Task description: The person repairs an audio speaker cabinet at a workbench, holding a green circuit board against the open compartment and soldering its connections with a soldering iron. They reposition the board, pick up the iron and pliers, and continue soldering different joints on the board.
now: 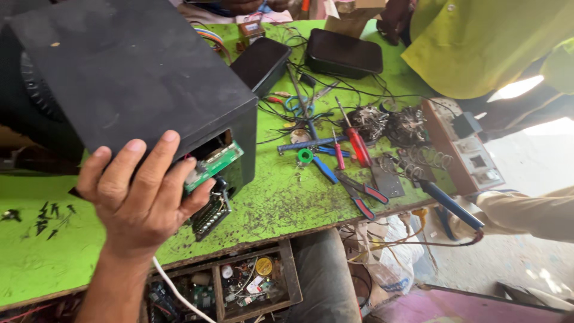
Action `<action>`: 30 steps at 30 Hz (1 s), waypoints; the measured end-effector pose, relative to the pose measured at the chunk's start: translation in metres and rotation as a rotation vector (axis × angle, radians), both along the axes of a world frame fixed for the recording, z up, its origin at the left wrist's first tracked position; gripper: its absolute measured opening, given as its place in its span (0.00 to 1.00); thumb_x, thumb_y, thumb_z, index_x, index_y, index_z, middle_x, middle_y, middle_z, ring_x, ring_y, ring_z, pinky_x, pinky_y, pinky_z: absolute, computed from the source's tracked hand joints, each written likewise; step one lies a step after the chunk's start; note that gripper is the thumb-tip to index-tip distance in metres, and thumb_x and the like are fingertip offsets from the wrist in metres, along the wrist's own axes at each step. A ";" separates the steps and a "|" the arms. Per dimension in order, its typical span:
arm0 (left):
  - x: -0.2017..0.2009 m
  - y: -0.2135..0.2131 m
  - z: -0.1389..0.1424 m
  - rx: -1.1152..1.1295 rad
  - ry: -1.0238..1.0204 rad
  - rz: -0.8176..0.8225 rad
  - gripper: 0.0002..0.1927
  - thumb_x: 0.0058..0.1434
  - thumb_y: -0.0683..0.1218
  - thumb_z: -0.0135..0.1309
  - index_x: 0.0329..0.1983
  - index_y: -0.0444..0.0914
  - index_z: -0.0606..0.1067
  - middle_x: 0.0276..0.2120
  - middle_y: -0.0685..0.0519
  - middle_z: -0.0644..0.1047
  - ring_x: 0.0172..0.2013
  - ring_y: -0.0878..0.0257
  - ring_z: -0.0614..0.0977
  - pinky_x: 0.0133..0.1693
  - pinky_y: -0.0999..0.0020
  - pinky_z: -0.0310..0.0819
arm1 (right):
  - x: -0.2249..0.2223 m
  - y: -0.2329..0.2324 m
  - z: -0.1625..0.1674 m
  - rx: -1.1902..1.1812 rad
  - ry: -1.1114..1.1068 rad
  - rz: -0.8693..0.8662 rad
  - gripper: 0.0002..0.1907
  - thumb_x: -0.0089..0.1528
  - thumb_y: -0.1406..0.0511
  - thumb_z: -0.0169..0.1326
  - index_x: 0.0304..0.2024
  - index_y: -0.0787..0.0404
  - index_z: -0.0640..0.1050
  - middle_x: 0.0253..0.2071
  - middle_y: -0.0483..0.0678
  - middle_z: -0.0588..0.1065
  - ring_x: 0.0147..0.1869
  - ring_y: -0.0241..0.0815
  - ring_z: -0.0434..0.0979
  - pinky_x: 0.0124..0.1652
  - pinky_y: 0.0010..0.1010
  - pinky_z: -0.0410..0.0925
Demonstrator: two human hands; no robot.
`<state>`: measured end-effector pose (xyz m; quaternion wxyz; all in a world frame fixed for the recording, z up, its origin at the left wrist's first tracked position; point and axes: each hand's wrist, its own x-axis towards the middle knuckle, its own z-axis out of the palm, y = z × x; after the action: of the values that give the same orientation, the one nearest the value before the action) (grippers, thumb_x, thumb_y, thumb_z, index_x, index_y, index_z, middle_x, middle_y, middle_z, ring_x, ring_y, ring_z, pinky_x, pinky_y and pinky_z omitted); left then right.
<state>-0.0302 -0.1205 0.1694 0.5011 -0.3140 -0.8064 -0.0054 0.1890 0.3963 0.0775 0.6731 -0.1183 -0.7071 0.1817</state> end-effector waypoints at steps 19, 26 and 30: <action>-0.006 0.001 -0.023 0.192 0.026 -0.045 0.21 0.65 0.67 0.67 0.33 0.47 0.84 0.58 0.58 0.78 0.64 0.55 0.62 0.74 0.51 0.47 | -0.203 -0.173 -0.032 -0.435 -0.446 0.689 0.07 0.69 0.68 0.57 0.48 0.66 0.78 0.42 0.49 0.80 0.47 0.34 0.80 0.47 0.24 0.72; -0.007 0.002 -0.028 0.215 0.016 -0.072 0.18 0.66 0.66 0.65 0.39 0.48 0.87 0.57 0.57 0.78 0.63 0.56 0.62 0.74 0.51 0.47 | -0.207 -0.175 -0.037 -0.483 -0.431 0.718 0.08 0.70 0.67 0.56 0.48 0.65 0.78 0.42 0.47 0.80 0.43 0.32 0.77 0.44 0.23 0.70; -0.009 0.003 -0.028 0.210 0.000 -0.081 0.17 0.66 0.65 0.65 0.39 0.49 0.86 0.58 0.58 0.78 0.63 0.56 0.62 0.74 0.52 0.46 | -0.202 -0.174 -0.035 -0.443 -0.452 0.671 0.06 0.69 0.69 0.55 0.47 0.66 0.79 0.42 0.48 0.79 0.44 0.34 0.78 0.45 0.24 0.70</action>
<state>-0.0393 -0.1177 0.1419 0.5306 -0.2921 -0.7881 -0.1100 -0.0131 0.2223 0.0428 0.3644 -0.0604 -0.7794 0.5060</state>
